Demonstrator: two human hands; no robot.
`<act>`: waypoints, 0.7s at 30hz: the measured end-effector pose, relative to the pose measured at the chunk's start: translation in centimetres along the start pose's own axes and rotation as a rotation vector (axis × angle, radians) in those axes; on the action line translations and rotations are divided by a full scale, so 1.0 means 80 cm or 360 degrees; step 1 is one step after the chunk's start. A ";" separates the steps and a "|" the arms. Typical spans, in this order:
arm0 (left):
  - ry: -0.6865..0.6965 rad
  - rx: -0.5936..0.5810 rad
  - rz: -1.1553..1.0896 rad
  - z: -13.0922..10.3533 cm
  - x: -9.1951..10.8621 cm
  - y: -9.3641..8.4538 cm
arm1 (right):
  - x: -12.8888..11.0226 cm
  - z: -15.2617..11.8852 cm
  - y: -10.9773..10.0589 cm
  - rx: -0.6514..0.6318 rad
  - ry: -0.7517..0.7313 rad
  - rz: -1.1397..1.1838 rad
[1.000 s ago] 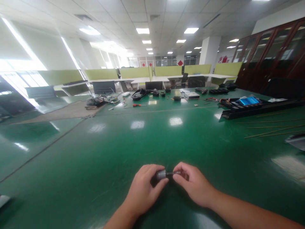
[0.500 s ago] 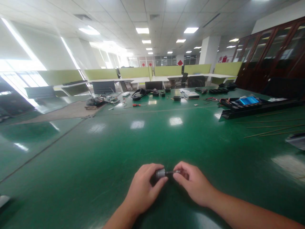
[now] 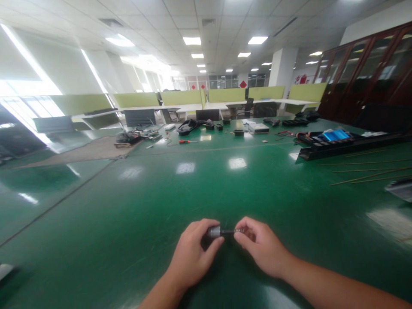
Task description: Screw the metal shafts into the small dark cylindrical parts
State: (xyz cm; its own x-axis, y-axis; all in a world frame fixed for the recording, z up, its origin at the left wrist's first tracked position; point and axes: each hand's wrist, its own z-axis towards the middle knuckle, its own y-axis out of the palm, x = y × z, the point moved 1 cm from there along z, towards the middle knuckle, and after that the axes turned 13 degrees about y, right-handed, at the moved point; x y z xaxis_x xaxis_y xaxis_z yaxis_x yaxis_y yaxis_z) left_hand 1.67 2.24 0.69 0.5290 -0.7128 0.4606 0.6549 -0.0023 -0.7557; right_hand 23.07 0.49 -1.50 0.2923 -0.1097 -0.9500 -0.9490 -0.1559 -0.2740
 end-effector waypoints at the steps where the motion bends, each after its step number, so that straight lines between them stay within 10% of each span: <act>1: -0.0003 -0.0002 -0.0005 0.000 0.000 0.000 | 0.000 0.000 0.000 -0.0005 0.0003 0.0006; 21: -0.0053 0.0017 -0.0053 0.001 -0.002 0.000 | 0.002 0.002 -0.001 -0.0014 0.0011 0.0053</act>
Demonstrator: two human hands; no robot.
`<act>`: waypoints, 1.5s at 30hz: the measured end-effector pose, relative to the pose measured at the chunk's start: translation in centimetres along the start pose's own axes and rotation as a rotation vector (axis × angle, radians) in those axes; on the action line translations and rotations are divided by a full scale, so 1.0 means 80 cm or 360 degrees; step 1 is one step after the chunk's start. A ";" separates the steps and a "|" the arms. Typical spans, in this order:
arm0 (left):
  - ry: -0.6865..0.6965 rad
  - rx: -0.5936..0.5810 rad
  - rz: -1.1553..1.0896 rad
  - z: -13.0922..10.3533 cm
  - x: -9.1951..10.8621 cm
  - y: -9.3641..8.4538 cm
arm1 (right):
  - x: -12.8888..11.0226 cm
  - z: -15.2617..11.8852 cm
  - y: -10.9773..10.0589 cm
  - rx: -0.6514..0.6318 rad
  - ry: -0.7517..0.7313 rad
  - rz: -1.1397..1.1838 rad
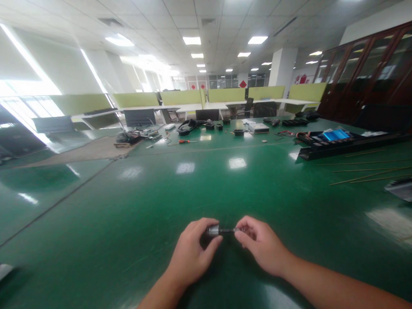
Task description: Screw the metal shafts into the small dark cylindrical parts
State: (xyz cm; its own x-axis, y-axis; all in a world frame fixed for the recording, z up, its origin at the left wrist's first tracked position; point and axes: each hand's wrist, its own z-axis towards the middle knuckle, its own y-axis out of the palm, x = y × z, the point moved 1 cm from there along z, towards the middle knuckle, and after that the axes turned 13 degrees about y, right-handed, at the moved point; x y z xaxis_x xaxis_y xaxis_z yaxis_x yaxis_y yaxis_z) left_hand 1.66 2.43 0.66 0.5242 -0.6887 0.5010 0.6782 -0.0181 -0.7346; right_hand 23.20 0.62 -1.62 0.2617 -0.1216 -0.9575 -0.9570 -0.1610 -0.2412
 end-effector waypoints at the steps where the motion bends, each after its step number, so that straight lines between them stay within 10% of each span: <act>1: 0.0001 0.0005 -0.0002 0.000 0.000 0.000 | 0.000 0.000 0.000 0.0000 0.0002 0.0003; 29: 0.0027 0.0118 -0.0045 0.001 -0.001 -0.004 | 0.000 0.003 0.000 -0.0062 0.0106 0.0215; 45: -0.0430 0.0468 -0.0455 0.007 -0.028 -0.001 | 0.011 0.013 0.004 -0.0183 0.0054 0.0657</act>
State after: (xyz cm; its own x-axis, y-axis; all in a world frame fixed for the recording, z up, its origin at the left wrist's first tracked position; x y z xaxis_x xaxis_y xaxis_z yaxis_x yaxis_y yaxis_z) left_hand 0.71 4.38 -0.20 0.3843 -0.4727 0.7930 0.9107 0.0533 -0.4095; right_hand 22.97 1.50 -2.71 -0.1342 -0.2308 -0.9637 -0.9627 -0.2002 0.1820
